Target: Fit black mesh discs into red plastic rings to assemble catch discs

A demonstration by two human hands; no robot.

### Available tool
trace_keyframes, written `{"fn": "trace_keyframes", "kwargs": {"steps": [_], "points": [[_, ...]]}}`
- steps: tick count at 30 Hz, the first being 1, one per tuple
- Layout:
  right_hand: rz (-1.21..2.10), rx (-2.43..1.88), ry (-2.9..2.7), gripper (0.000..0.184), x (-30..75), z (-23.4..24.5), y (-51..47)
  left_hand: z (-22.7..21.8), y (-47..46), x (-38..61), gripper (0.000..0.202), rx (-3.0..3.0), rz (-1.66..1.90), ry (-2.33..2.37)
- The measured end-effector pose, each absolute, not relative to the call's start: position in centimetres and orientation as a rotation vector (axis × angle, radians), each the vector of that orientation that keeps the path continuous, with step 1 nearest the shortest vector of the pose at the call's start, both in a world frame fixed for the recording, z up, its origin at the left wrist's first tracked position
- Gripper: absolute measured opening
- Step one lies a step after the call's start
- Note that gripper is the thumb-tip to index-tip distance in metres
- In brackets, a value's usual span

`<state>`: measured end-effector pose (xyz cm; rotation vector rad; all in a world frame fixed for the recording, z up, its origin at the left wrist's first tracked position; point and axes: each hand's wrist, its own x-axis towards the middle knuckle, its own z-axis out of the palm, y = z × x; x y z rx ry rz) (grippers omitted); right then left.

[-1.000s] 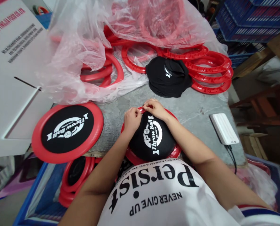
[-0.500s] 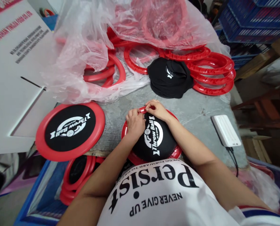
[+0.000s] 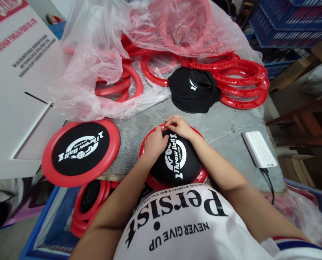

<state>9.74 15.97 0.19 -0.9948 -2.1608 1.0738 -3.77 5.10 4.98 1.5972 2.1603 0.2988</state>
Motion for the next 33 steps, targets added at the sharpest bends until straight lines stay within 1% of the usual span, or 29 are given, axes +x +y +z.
{"fn": "trace_keyframes", "kwargs": {"steps": [2, 5, 11, 16, 21, 23, 28, 33], "points": [[1.079, -0.994, -2.158, 0.017, 9.7, 0.3, 15.9, 4.8, 5.4, -4.1, 0.040, 1.544, 0.370, 2.137], [1.083, -1.003, -2.147, 0.016, 9.7, 0.4, 15.8, 4.5, 5.6, -4.5, 0.038, 1.505, 0.447, 2.135], [1.130, -0.990, -2.102, 0.019, 9.8, 0.1, 16.1, 4.0, 5.9, -5.1, 0.014, 1.503, 0.426, 2.162], [1.130, -0.982, -2.096, 0.019, 9.8, -0.2, 16.3, 4.4, 6.3, -5.4, 0.008, 1.530, 0.385, 2.162], [1.085, -1.005, -2.167, 0.010, 9.6, -0.2, 16.2, 4.9, 6.2, -5.1, 0.023, 1.611, 0.243, 2.329], [1.066, -1.031, -2.198, 0.008, 9.6, 0.0, 16.1, 4.8, 5.9, -4.9, 0.025, 1.698, 0.210, 2.359], [1.004, -1.101, -2.282, 0.007, 9.3, 0.4, 15.9, 3.9, 5.6, -4.9, 0.023, 1.887, 0.273, 2.354], [0.952, -1.127, -2.325, 0.005, 9.1, 0.6, 15.7, 3.2, 5.9, -5.3, 0.019, 1.866, 0.393, 2.332]]}}
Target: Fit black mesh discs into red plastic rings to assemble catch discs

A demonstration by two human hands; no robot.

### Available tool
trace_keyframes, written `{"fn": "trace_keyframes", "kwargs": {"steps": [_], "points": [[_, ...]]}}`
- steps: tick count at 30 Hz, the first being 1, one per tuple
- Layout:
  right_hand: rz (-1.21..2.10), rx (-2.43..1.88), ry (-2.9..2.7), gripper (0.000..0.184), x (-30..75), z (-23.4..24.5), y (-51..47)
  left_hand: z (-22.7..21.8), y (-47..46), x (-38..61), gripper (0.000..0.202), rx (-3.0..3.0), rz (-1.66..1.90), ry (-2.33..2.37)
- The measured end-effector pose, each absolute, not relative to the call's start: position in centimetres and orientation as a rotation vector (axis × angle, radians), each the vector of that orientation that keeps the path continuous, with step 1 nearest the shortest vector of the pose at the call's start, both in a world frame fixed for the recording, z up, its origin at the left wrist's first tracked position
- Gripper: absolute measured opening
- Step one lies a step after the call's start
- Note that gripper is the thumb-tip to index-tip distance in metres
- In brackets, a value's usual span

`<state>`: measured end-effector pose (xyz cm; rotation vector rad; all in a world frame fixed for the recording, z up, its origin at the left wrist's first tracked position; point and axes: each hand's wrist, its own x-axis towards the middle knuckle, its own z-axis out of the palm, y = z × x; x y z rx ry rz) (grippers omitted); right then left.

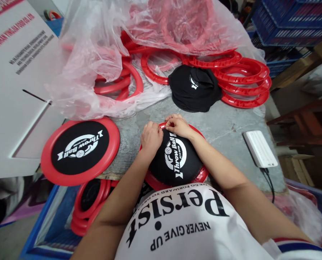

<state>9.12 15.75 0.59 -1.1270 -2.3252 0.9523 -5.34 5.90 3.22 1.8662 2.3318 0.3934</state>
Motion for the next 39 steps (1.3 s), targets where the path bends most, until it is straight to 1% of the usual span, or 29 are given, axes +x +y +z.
{"fn": "trace_keyframes", "kwargs": {"steps": [5, 15, 20, 30, 35, 39], "points": [[0.930, -1.146, -2.343, 0.009, 9.1, 0.9, 15.6, 2.6, 6.2, -5.6, 0.016, 1.765, 0.413, 2.336], [0.852, -1.204, -2.376, 0.012, 8.7, 1.1, 15.1, 2.2, 6.6, -6.3, 0.017, 1.698, 0.410, 2.328], [0.833, -1.217, -2.379, 0.014, 8.6, 1.1, 15.0, 2.4, 6.9, -6.3, 0.016, 1.618, 0.410, 2.342], [0.736, -1.307, -2.385, 0.016, 7.9, 0.9, 14.9, 3.5, 7.7, -6.2, 0.016, 1.590, 0.293, 2.322], [0.761, -1.302, -2.368, 0.016, 8.3, 1.1, 15.0, 2.9, 6.9, -6.7, 0.017, 1.660, 0.411, 2.230], [0.873, -1.277, -2.456, 0.013, 8.2, 2.2, 15.9, 2.3, 6.2, -6.9, 0.018, 1.725, 0.543, 2.191]]}}
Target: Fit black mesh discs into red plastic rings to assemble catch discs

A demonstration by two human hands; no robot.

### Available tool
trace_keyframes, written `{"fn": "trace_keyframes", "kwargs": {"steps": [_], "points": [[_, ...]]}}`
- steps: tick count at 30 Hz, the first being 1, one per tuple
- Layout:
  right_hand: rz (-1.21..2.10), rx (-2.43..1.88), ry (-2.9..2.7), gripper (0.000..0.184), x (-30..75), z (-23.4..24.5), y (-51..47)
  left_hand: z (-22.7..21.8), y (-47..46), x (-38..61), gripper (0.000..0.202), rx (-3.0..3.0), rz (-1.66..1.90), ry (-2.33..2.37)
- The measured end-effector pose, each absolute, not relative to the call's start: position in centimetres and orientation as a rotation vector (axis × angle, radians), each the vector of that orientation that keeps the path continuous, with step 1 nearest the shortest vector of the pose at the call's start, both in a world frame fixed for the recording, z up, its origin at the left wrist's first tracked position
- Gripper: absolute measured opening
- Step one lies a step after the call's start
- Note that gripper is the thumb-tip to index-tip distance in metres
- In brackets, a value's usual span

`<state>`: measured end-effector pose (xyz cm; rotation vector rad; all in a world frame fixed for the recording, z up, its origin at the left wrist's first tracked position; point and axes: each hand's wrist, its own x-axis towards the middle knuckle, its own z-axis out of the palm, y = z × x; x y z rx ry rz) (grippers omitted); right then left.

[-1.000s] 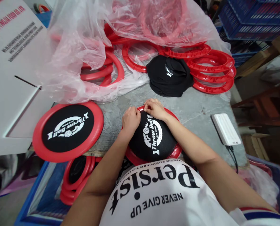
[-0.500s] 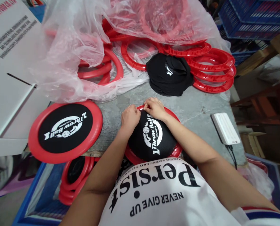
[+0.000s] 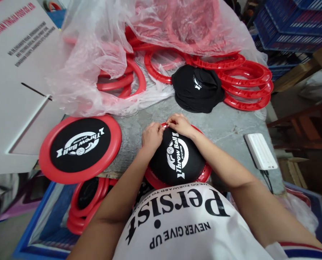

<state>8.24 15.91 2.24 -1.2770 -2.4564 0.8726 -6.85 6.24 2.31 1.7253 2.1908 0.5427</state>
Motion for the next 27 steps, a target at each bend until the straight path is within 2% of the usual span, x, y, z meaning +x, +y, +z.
{"fn": "trace_keyframes", "kwargs": {"steps": [5, 7, 12, 22, 27], "points": [[0.960, -1.070, -2.706, 0.009, 6.6, 3.7, 17.3, 1.9, 6.4, -6.7, 0.020, 1.702, 0.535, 2.214], [1.040, -0.990, -2.734, 0.002, 6.0, 3.5, 17.6, 2.0, 6.5, -6.7, 0.022, 1.683, 0.505, 2.214], [1.355, -0.934, -2.425, 0.019, 6.0, 1.4, 17.5, 2.8, 6.5, -6.8, 0.024, 1.630, 0.476, 2.191], [1.435, -0.885, -2.246, 0.005, 6.6, -0.1, 17.6, 3.5, 4.5, -8.4, 0.030, 1.467, 0.667, 1.963], [1.439, -0.843, -2.239, 0.004, 6.7, -0.3, 17.7, 3.4, 4.9, -7.9, 0.004, 1.446, 0.628, 2.005]]}}
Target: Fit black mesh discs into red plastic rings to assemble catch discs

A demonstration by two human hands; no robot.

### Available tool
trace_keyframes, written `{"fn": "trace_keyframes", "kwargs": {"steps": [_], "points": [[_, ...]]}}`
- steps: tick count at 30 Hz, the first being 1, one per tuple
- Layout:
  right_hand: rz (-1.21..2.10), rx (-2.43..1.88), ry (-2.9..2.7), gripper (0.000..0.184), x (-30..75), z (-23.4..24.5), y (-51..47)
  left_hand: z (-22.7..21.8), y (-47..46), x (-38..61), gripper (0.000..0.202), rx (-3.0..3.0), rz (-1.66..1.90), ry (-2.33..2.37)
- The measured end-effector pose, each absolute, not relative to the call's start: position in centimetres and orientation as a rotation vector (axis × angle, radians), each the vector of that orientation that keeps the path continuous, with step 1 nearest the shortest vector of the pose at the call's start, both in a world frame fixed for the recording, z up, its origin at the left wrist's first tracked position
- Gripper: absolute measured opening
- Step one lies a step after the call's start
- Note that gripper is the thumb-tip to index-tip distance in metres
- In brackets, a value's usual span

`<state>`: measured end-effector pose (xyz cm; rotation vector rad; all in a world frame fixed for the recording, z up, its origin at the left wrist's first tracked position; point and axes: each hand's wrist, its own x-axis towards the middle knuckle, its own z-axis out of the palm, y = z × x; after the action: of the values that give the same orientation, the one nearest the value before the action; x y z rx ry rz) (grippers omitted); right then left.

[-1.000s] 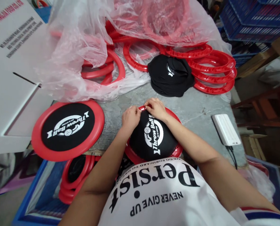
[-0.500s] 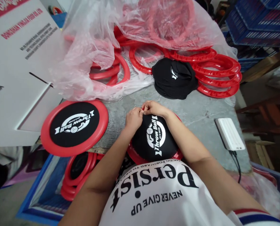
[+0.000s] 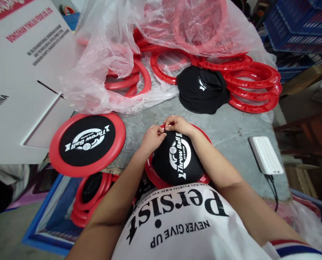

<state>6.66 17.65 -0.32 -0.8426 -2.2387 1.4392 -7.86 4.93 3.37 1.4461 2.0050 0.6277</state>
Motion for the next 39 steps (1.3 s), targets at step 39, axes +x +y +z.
{"fn": "trace_keyframes", "kwargs": {"steps": [39], "points": [[1.181, -1.166, -2.370, 0.015, 6.2, 1.0, 16.6, 3.9, 6.6, -8.2, 0.016, 1.542, 0.513, 2.128]]}}
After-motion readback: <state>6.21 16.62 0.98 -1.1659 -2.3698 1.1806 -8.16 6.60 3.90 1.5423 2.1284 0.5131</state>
